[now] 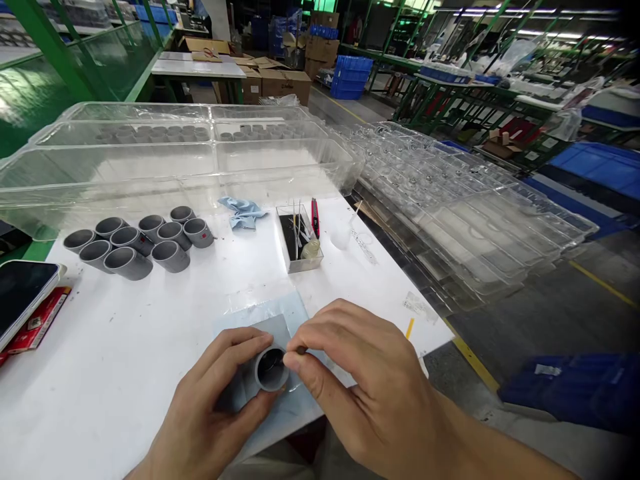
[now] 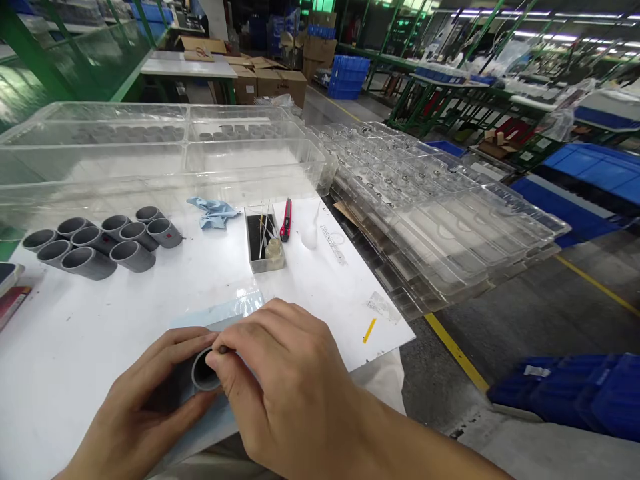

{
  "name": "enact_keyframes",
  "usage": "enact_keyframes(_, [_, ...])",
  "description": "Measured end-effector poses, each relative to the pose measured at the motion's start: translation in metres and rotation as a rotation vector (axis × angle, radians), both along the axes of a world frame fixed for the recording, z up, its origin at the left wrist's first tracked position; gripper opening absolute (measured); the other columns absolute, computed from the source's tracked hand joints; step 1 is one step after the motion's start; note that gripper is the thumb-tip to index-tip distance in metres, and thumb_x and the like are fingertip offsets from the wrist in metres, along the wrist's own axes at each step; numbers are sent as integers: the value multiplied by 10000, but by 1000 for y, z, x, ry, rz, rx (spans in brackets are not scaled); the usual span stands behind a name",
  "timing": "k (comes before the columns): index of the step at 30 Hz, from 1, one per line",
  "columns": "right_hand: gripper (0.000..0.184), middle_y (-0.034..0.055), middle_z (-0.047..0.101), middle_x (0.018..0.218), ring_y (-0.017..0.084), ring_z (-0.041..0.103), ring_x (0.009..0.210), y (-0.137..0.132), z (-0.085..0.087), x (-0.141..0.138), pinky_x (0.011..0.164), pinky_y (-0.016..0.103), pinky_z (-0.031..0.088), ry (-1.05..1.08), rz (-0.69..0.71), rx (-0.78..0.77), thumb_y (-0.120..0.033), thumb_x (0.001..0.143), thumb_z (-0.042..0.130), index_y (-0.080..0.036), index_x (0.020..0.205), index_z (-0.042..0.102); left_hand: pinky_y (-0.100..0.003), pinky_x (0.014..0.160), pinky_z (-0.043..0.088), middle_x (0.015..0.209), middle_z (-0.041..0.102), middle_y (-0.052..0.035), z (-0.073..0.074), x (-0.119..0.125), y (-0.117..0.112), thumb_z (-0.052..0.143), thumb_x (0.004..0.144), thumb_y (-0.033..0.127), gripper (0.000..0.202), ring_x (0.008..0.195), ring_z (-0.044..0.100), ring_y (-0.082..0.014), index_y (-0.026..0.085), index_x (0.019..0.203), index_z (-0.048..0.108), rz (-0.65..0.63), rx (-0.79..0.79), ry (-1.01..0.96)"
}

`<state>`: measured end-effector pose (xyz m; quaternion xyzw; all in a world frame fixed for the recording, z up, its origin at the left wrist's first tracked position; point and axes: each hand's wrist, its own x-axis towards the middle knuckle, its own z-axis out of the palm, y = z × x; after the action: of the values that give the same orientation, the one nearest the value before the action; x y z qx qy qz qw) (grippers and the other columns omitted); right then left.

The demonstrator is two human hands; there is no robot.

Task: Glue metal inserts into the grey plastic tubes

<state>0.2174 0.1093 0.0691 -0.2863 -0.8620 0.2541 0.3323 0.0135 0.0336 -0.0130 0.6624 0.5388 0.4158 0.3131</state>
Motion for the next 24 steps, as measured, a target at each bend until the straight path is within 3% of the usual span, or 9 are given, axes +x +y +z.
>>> enact_keyframes(8, [99,56,760,899,200,671,812,-2,1,-4,774,395,555,-4,-15,78,-73,933,629,-160,955,671,-273,999,549,1308,622,-20,1,-4,0,657,976,179,458,1190,663,-182,380,1373,547,-51,7,66])
enact_keyframes(11, [116,44,758,873,186,681,800,-6,11,-4,768,375,568,33,-13,64,-64,910,652,-160,964,687,-267,993,552,1298,625,-18,2,-5,0,646,981,188,445,1176,669,-176,379,1370,546,-32,12,65])
enact_keyframes(14, [144,10,750,833,165,695,780,-4,26,5,727,330,578,136,-112,39,-70,882,690,-196,950,705,-251,990,550,1295,636,-10,3,-4,0,653,980,199,441,1173,677,-168,387,1365,550,-14,19,81])
enact_keyframes(18, [158,1,743,835,194,687,788,21,33,20,724,359,548,286,-339,190,-99,870,721,-246,926,711,-244,967,567,1286,660,-15,3,-2,2,665,974,205,423,1164,695,-175,380,1347,569,-7,39,98])
enact_keyframes(21, [84,3,756,843,176,659,748,53,27,22,696,336,504,215,-476,347,-158,902,719,-241,893,716,-254,945,582,1266,677,-18,0,-1,3,669,969,219,398,1139,710,-186,375,1328,594,23,58,84])
enact_keyframes(24, [74,17,772,869,173,657,759,81,18,18,716,326,494,120,-507,399,-233,945,681,-217,882,717,-246,942,587,1257,685,-21,-2,-2,4,672,964,232,382,1124,719,-182,366,1316,609,29,77,97])
